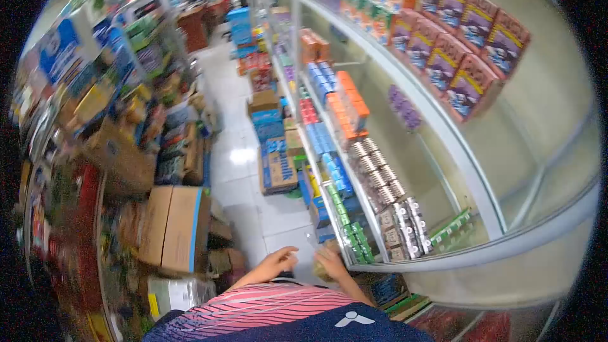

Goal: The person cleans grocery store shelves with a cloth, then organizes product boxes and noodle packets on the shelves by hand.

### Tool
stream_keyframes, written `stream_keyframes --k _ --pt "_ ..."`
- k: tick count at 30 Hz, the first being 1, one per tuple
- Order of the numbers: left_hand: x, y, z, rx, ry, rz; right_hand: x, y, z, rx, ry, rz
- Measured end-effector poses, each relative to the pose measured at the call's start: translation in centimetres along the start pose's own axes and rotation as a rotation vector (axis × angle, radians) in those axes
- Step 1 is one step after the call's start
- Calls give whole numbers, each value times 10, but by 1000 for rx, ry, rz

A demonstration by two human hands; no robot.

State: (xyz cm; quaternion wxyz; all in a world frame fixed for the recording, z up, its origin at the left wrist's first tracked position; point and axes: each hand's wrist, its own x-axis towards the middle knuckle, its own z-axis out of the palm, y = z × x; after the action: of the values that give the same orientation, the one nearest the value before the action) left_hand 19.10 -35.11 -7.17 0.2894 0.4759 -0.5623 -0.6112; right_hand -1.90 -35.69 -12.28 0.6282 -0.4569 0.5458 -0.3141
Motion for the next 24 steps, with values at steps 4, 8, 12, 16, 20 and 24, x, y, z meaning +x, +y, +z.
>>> stream_keyframes --k 4,8,12,16,20,24 --pt "47 65 35 -166 -32 468 -33 -131 9 -301 297 -712" --pt "52 141 55 -505 -289 367 -109 -175 -16 -281 527 -944" --pt "44 177 102 -463 -420 727 -190 -180 -83 -1169 511 -1439" --pt "4 219 156 -405 -687 781 -190 -178 -103 -1287 970 -1838" --pt "-29 240 188 -735 -976 370 -218 -142 -121 -733 660 -1610" --pt "-32 232 198 131 -228 1128 -222 -136 -150 -381 982 -1667"
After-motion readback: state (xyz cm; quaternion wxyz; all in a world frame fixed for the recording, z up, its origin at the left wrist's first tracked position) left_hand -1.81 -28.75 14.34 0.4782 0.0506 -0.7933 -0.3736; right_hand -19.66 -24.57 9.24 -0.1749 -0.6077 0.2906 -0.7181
